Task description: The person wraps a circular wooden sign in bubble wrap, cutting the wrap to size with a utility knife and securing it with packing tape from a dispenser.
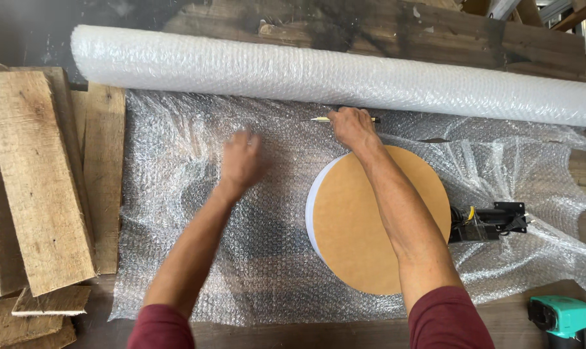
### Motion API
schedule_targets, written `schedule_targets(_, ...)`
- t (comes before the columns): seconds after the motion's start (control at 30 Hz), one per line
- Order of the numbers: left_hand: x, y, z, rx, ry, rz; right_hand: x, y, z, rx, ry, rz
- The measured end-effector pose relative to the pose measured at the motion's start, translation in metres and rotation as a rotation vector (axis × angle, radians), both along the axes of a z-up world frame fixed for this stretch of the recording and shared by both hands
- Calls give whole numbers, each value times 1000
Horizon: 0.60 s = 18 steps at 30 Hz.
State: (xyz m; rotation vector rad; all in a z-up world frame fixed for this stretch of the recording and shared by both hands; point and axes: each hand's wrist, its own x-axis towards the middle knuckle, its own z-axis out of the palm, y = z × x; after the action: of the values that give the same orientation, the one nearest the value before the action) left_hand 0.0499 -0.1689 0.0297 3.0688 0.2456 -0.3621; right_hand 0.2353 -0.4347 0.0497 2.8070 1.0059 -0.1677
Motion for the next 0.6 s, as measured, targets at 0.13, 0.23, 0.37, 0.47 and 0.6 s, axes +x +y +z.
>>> schedule_targets(0.13, -25, -52, 25, -295, -58, -234, 2, -3, -1, -3, 9, -23)
schedule_targets(0.23, -35, -53, 30, -311, 7, -266, 0, -10, 12, 4, 20, -50)
schedule_targets(0.37, -45, -53, 30, -301, 45, -227, 2, -27, 10, -23, 63, -111)
schedule_targets(0.47, -48, -55, 22, -260, 32, -217, 7, -26, 16, -24, 112, -162)
schedule_targets(0.6, -50, -55, 22, -276, 31, -194, 8, -33, 24, -58, 113, -166)
